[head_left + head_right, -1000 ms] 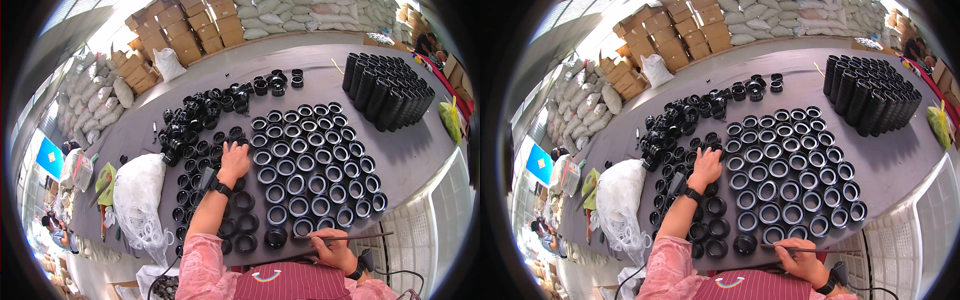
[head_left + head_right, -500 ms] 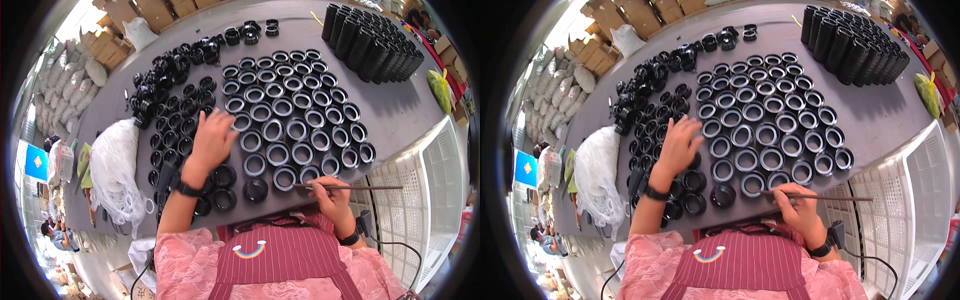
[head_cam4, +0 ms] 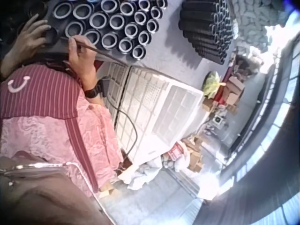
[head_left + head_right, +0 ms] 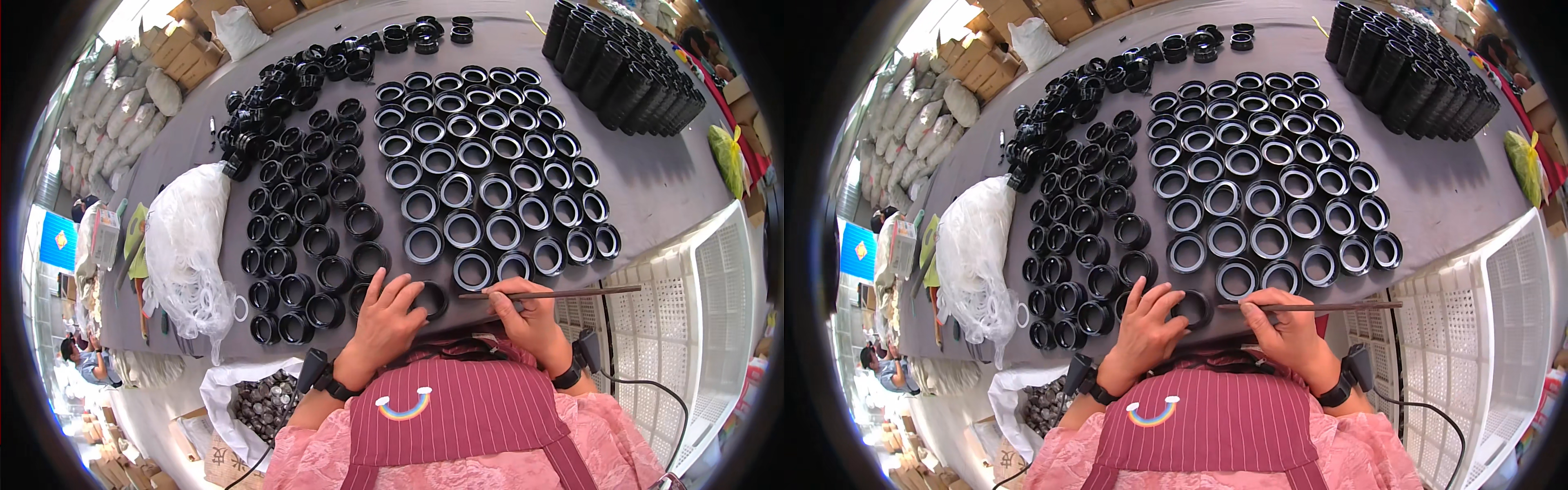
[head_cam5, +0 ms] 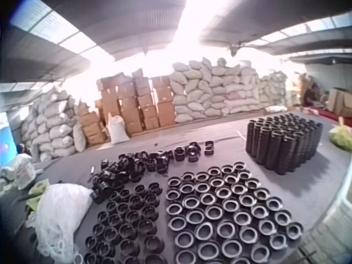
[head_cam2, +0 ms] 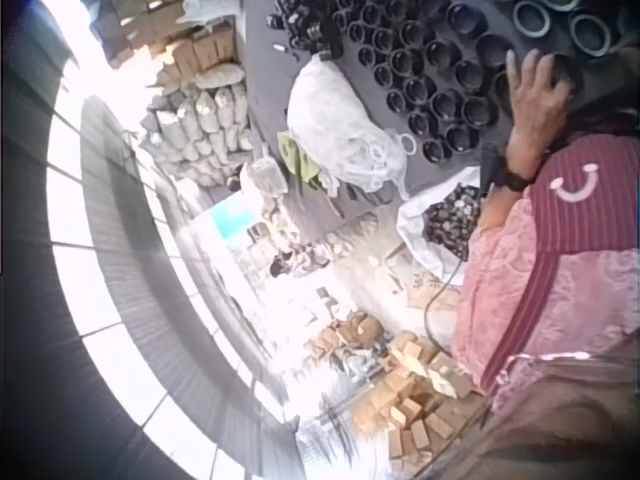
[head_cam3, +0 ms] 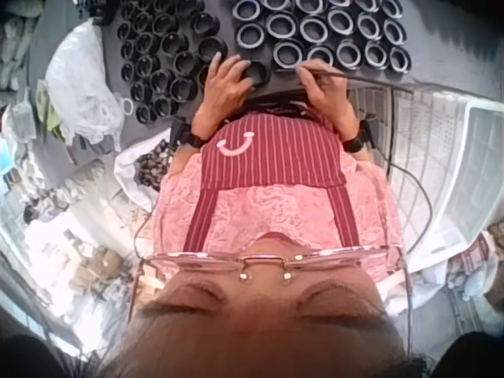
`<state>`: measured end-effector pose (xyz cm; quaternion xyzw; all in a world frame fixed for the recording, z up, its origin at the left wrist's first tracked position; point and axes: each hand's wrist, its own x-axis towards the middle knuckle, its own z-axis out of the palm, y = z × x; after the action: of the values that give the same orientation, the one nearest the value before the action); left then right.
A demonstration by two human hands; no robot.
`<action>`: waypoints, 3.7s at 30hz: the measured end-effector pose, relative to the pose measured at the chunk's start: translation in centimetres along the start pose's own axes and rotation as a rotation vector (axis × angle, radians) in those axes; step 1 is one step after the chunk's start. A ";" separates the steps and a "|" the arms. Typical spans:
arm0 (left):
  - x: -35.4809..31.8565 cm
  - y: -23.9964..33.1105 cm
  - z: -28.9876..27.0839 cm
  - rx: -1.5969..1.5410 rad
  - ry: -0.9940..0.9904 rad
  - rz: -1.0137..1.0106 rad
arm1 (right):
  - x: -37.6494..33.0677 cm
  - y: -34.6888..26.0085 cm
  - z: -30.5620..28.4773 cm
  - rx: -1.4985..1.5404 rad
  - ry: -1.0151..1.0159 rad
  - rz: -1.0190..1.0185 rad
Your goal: The worker is using a thin wooden stick to process or inspect small black circular plastic seals on a workbench.
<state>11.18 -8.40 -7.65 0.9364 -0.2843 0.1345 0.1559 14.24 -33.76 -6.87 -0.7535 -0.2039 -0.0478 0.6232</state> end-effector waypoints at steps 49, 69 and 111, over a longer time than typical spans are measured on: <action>5.7 1.9 2.1 -0.068 0.009 -0.045 | 1.4 0.1 -2.7 0.129 0.274 0.018; 5.1 -3.5 -0.7 -0.024 0.055 -0.350 | 5.2 1.0 3.5 -0.008 -0.015 -0.051; 7.2 -7.6 0.8 0.171 -0.108 -0.317 | 7.2 1.7 0.4 0.023 0.221 0.134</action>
<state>21.40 -6.23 -7.53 0.9851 -0.1289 0.0817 0.0795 21.37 -31.77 -6.13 -0.7485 -0.0836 -0.0865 0.6521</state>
